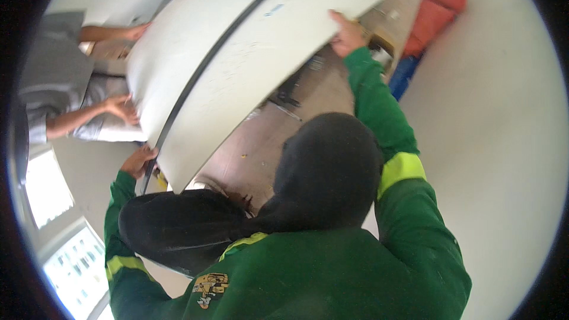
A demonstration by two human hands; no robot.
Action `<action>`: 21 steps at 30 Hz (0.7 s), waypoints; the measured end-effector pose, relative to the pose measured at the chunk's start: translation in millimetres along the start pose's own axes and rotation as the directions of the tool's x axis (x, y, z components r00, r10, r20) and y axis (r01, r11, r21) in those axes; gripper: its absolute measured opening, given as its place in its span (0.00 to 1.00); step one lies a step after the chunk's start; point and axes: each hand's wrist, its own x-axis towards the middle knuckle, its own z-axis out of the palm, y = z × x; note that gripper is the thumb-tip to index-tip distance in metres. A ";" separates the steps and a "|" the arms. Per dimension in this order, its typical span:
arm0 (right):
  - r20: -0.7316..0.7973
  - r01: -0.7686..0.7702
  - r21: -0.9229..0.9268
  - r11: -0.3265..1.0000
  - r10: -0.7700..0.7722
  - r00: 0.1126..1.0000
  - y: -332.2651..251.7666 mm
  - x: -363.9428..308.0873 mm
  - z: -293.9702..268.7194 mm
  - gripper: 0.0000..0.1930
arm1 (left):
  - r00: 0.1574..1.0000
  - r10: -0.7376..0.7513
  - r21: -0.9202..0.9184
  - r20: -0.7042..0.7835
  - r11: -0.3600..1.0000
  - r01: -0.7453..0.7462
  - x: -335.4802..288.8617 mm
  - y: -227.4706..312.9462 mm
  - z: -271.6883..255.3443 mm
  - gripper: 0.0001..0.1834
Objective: The person marks a line on a large white board, then uses a metal straightedge and a utility knife to score and cut the board. Another person assists by holding the board steady during the cutting process.
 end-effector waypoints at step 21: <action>-0.051 0.005 -0.879 -0.477 0.105 0.993 96.0 -213.4 -24.9 0.20 | 0.866 0.319 0.361 -0.386 0.916 -0.176 -86.9 66.8 -86.2 0.20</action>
